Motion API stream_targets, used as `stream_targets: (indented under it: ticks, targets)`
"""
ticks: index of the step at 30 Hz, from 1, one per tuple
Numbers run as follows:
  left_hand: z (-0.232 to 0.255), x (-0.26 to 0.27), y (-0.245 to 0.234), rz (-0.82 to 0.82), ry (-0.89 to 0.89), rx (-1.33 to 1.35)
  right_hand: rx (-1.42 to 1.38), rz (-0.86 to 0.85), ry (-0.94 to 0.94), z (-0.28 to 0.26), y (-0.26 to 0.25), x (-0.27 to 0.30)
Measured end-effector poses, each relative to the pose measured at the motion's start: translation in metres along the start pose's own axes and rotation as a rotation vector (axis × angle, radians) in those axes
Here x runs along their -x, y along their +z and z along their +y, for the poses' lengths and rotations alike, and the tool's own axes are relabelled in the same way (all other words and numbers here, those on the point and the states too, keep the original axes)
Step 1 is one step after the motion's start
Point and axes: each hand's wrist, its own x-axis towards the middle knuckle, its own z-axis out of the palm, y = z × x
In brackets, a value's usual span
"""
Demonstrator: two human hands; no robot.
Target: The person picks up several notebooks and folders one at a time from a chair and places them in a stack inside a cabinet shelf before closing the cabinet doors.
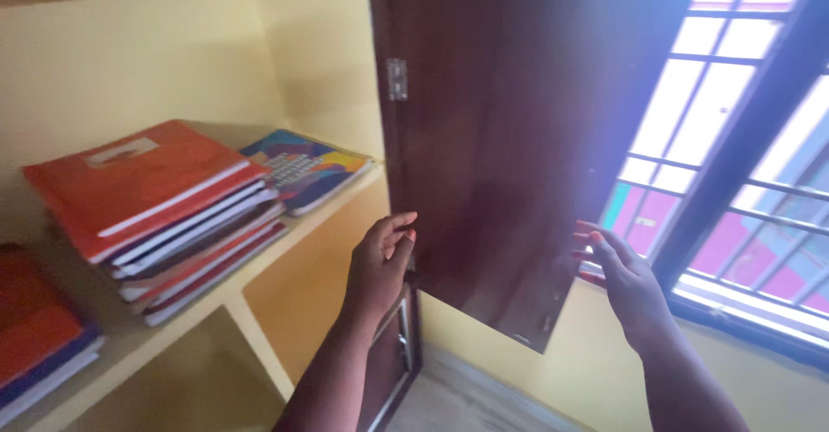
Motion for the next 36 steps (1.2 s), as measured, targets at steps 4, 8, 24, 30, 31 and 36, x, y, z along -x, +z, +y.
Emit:
stream_targets:
  ticks: [4, 8, 24, 30, 31, 36]
  targets:
    - [0.017, 0.002, 0.035, -0.056, -0.043, -0.042, 0.036, 0.06, -0.014, -0.01, -0.035, 0.014]
    - [0.029, 0.002, 0.093, -0.079, -0.056, 0.02, 0.022, 0.091, -0.009, -0.01, -0.09, 0.021]
    - [0.069, 0.043, 0.355, -0.491, -0.03, 0.28, 0.077, 0.408, 0.05, 0.033, -0.348, 0.114]
    - [0.089, 0.041, 0.424, -0.602, -0.031, 0.171, 0.073, 0.559, 0.139, 0.048, -0.391, 0.152]
    - [0.091, 0.04, 0.436, -0.619, -0.019, 0.186, 0.073, 0.578, 0.147, 0.049, -0.397, 0.157]
    - [0.09, 0.034, 0.482, -0.749, 0.023, 0.25, 0.124, 0.726, 0.198, 0.043, -0.408, 0.173]
